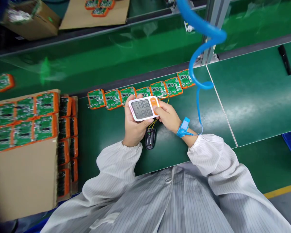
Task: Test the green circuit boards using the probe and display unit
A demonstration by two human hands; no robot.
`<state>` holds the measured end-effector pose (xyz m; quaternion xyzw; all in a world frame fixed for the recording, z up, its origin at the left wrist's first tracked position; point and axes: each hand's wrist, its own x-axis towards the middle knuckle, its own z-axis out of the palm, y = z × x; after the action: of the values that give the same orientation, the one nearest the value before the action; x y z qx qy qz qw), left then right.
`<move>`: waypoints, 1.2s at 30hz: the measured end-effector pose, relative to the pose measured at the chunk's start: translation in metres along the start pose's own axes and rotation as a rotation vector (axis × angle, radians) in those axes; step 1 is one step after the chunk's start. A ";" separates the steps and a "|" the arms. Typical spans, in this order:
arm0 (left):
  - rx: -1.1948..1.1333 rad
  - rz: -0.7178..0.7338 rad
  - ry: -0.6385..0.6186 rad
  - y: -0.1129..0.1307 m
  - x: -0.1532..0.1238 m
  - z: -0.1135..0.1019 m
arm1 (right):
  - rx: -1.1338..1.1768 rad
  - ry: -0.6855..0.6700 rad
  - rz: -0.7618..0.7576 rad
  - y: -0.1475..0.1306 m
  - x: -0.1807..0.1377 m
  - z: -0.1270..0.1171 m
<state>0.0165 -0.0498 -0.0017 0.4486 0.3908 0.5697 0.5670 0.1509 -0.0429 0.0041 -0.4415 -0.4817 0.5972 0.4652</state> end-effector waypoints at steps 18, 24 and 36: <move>0.168 0.165 -0.188 -0.016 0.004 -0.016 | 0.055 0.013 -0.033 -0.002 -0.001 0.003; 0.138 0.151 -0.175 -0.015 0.003 -0.016 | 0.062 0.004 -0.092 -0.001 -0.001 0.003; 0.079 0.097 -0.133 -0.011 0.000 -0.011 | 0.074 0.010 -0.057 0.002 0.000 0.004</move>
<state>0.0092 -0.0489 -0.0150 0.5260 0.3521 0.5497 0.5452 0.1465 -0.0443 0.0031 -0.4131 -0.4693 0.5991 0.5002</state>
